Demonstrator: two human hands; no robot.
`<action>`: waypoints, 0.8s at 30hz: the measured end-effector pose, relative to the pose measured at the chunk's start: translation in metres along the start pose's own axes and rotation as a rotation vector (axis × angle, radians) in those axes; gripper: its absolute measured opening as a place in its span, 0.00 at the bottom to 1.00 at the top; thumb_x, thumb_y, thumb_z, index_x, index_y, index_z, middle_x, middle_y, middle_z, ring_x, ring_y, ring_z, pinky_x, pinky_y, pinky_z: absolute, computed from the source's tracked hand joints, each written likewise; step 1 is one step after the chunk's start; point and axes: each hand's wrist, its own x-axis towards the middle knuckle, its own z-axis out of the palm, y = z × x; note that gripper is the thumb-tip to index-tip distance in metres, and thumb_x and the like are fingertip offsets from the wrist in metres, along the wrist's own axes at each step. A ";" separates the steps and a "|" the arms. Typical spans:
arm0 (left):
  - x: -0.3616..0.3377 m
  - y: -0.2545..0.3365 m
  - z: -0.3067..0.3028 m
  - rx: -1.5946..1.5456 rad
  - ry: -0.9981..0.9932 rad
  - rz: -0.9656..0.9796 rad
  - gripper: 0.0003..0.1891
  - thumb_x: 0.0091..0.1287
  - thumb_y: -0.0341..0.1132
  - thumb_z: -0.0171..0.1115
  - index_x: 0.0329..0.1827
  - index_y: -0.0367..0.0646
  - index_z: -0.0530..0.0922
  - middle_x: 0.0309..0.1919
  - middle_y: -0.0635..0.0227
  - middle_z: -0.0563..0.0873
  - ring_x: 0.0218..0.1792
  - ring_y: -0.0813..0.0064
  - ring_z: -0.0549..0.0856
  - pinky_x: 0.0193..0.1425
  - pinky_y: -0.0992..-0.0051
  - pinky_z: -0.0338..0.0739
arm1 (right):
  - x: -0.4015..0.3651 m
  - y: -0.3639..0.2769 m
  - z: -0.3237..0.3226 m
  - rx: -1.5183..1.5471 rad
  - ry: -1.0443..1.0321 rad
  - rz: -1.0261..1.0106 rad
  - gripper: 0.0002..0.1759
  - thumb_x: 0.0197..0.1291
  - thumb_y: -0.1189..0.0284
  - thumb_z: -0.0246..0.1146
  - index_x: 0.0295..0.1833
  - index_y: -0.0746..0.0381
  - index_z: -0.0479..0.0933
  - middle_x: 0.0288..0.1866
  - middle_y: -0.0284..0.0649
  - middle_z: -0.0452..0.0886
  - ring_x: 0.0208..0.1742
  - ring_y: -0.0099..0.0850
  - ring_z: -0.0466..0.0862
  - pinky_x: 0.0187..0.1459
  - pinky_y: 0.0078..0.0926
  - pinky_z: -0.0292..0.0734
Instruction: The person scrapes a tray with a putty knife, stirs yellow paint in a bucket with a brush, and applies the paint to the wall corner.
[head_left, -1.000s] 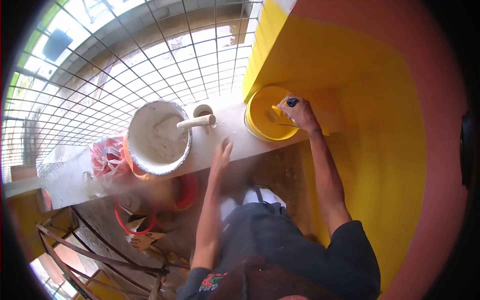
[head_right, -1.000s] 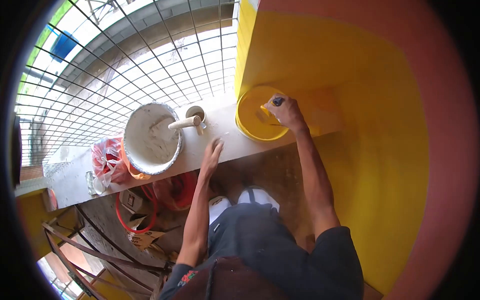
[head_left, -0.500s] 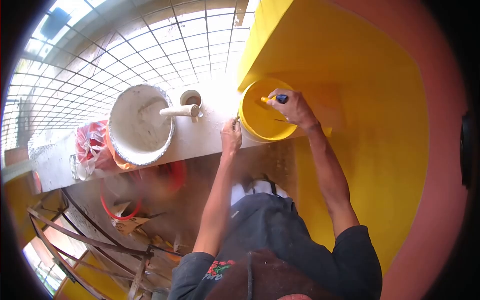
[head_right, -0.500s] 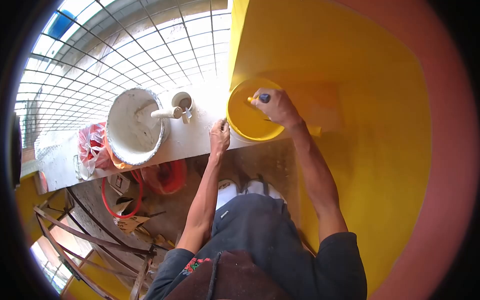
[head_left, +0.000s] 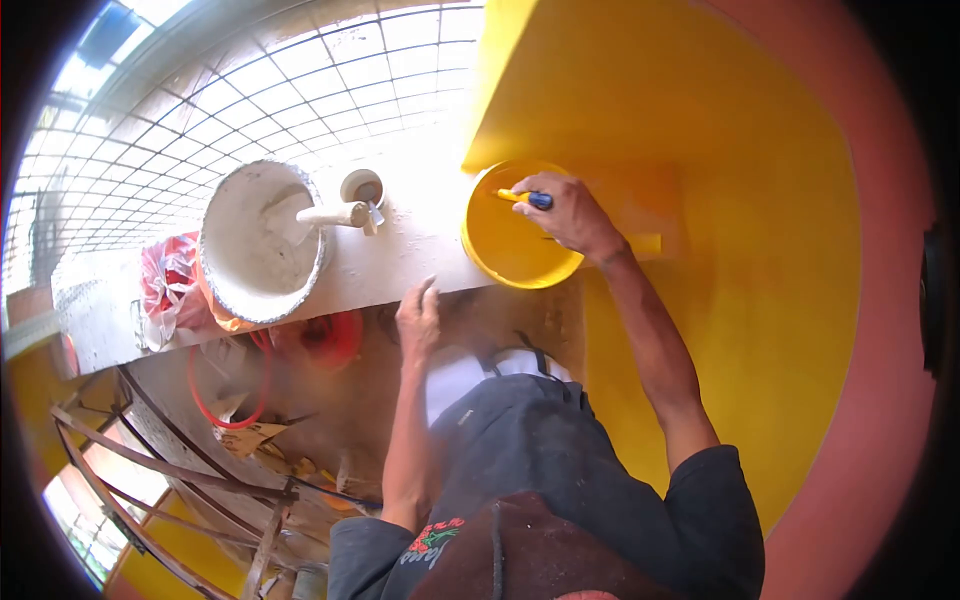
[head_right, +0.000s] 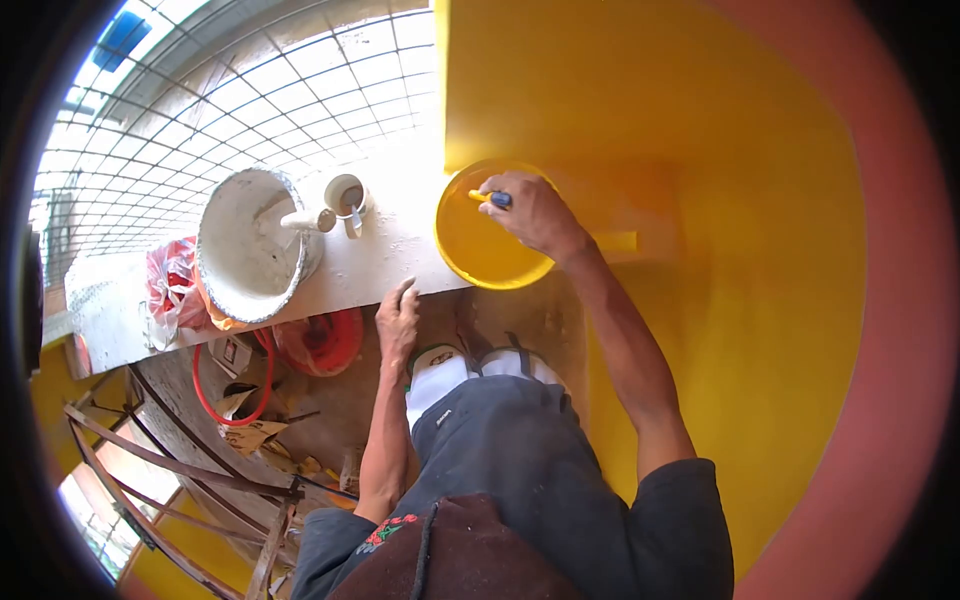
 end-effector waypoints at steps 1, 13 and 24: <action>-0.009 -0.004 -0.011 -0.046 -0.016 -0.086 0.14 0.70 0.33 0.55 0.55 0.41 0.80 0.35 0.71 0.82 0.29 0.86 0.77 0.29 0.83 0.73 | 0.000 0.011 0.008 -0.032 -0.032 -0.011 0.12 0.56 0.70 0.67 0.44 0.63 0.81 0.38 0.49 0.83 0.39 0.45 0.83 0.44 0.36 0.78; -0.066 -0.016 -0.074 -0.137 0.035 -0.429 0.14 0.72 0.35 0.53 0.56 0.40 0.78 0.39 0.71 0.83 0.32 0.86 0.77 0.33 0.84 0.74 | -0.017 0.006 -0.017 0.100 0.135 0.018 0.11 0.58 0.72 0.66 0.44 0.66 0.80 0.37 0.47 0.83 0.37 0.42 0.82 0.43 0.33 0.78; -0.114 -0.119 -0.155 -0.208 0.088 -0.532 0.13 0.72 0.32 0.51 0.53 0.36 0.77 0.33 0.71 0.82 0.27 0.83 0.78 0.28 0.83 0.73 | -0.141 -0.022 0.016 0.545 0.645 0.139 0.10 0.62 0.73 0.63 0.47 0.66 0.79 0.39 0.43 0.83 0.42 0.32 0.83 0.46 0.26 0.76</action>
